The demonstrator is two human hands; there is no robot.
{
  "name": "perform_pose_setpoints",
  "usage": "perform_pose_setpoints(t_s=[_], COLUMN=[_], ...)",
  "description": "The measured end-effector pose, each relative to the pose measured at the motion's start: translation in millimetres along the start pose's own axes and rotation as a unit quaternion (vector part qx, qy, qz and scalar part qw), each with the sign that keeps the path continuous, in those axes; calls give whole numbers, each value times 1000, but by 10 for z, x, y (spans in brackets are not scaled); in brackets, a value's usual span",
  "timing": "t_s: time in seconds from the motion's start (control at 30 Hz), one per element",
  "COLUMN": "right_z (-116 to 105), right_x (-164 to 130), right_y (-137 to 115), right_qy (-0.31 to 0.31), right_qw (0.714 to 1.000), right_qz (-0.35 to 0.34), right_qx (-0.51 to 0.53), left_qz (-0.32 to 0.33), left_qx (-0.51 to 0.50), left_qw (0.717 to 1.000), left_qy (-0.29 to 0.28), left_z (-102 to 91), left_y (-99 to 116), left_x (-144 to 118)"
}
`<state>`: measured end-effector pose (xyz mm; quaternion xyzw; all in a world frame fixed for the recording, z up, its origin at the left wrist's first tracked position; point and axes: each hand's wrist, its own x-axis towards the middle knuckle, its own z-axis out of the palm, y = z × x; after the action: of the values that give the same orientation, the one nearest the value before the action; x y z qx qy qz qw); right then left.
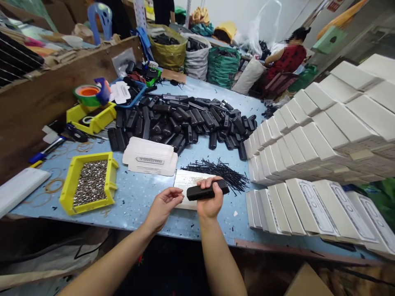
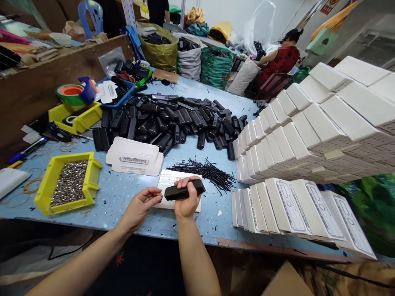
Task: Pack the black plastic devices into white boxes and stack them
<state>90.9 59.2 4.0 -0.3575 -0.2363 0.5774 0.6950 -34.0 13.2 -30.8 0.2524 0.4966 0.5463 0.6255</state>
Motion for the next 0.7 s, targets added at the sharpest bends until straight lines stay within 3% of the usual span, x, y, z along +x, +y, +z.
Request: perform_pose_setpoints(t_s=[0.27,0.4,0.47,0.53,0.6,0.63,0.7], right_z=[113,-4,-159,-339,-486,-538,-613], right_x=[18,-3,5,59,166,232,361], right_y=[92,134,153,178,210,226,251], right_qy=[93,88,14,-103,-185,-185,-112], right_qw=[994,996,997,974,942,938,950], right_qz=[46,18,-31,-51,-6,25,60], right_qx=[42,5,-74,-194,-282,-293,-285], left_qz=[31,88,161,240,258,251,233], left_qx=[37,169,338,521,660,707,761], left_qw=[999,982,927,819,705,659,605], left_qy=[1,-4,-19,3,38,43,32], left_z=[72,-84,-299,-564,-802,-890,-987], left_y=[-61,-107,2,184,376,458,580], left_x=[-4,51,192,406,640,744,902])
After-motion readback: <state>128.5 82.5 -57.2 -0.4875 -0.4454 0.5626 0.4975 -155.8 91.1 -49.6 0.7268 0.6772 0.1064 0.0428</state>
